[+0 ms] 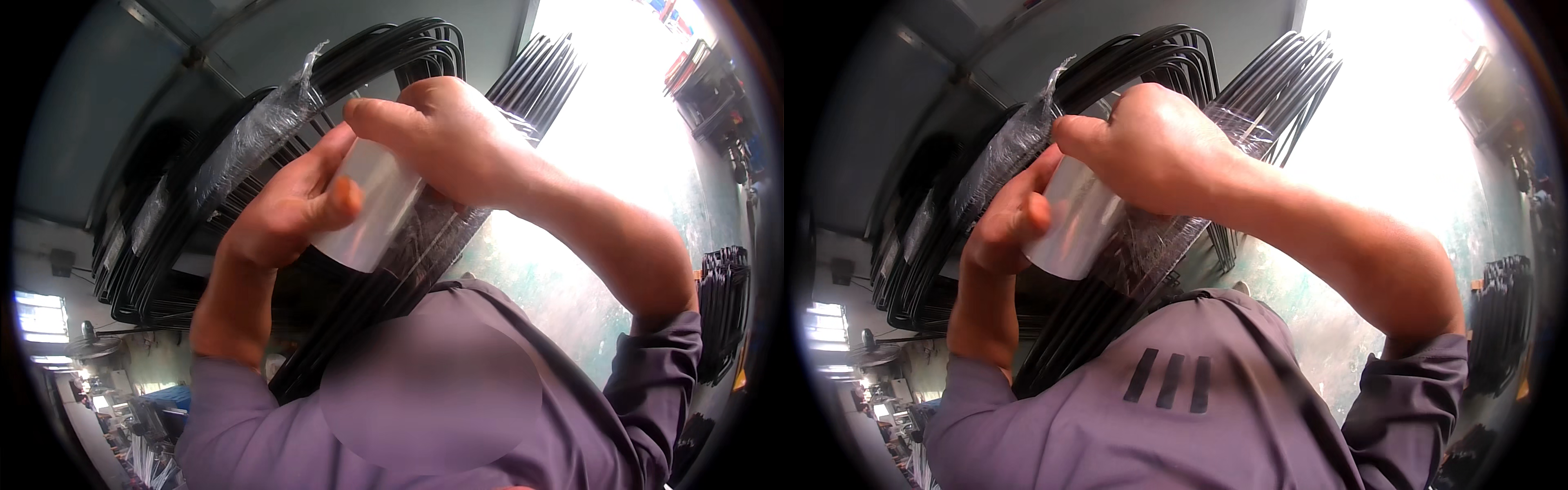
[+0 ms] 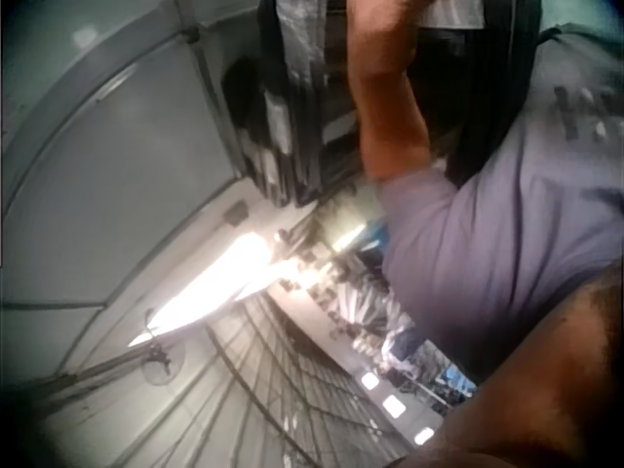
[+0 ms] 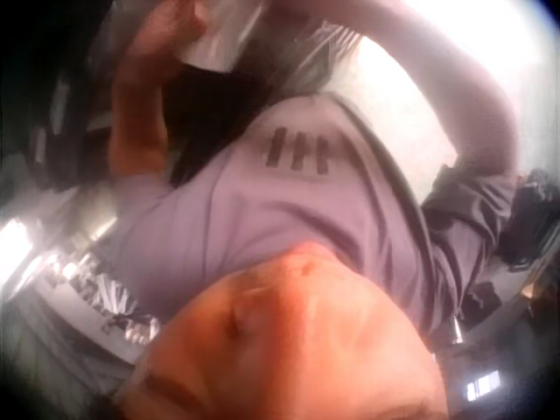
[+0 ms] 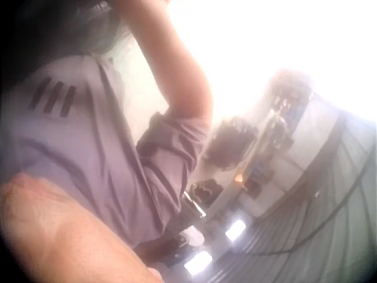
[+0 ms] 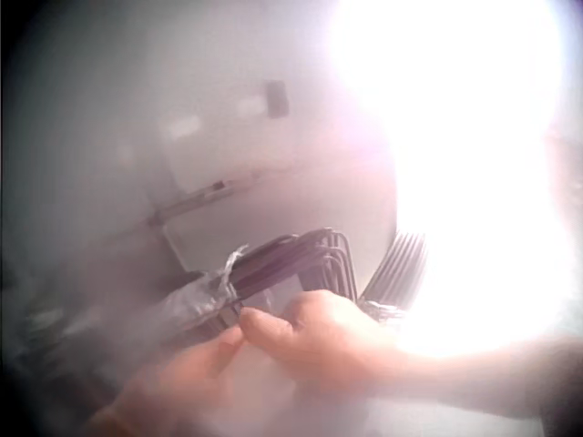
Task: The person gathers loose metal frames, aligns them into stacks, and secures the bundles by wrapping them multiple times with clear plastic film.
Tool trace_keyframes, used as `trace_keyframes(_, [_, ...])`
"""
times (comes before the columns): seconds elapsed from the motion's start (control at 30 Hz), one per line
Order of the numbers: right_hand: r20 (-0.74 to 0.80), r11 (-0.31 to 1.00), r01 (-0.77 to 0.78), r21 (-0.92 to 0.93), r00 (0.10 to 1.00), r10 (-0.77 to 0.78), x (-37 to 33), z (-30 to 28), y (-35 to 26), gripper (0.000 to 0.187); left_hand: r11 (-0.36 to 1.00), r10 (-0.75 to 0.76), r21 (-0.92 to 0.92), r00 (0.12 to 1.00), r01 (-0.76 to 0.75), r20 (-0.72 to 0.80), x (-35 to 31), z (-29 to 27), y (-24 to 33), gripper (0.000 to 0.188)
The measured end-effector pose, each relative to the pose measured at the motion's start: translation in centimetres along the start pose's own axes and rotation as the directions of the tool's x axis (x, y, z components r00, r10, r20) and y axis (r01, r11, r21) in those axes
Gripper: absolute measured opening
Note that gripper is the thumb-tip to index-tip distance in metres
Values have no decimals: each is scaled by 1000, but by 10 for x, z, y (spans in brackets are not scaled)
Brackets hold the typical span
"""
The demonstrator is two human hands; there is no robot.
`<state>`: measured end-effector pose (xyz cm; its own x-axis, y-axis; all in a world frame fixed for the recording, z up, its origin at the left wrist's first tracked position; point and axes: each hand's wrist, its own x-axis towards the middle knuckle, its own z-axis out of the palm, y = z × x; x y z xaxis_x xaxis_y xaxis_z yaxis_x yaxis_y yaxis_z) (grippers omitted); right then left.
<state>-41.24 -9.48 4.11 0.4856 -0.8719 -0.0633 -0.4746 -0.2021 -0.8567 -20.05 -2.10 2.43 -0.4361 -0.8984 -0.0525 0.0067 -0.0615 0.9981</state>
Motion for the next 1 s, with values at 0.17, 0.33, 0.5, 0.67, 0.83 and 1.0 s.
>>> trace_keyframes(0.17, [-40, 948, 149, -280, 985, -167, 4, 4, -5, 76, 986, -160, -61, 980, 154, -116, 0, 13, 17, 96])
trace_keyframes(0.33, [-723, 761, 646, 65, 556, -410, -50, -16, 100, 21, 958, -281, 6, 942, 287, -181, 13, -33, -48, 85])
trace_keyframes(0.5, [-400, 741, 274, 613, 917, -8, -88, 67, 187, 52, 692, -304, -602, 917, 398, 258, 20, -10, -134, 66])
trace_keyframes(0.67, [138, 663, 102, 742, 944, -300, -63, 72, 170, 65, 363, -313, -718, 803, 594, 506, 10, 24, -140, 39])
trace_keyframes(0.83, [157, 633, -85, 769, 986, -58, -88, 60, 140, 38, 804, -500, -249, 841, 540, 206, 13, 13, -107, 58])
trace_keyframes(1.0, [211, 675, -121, 728, 976, -52, -105, 56, 143, 37, 880, -469, -33, 878, 474, 93, -11, -12, -29, 96])
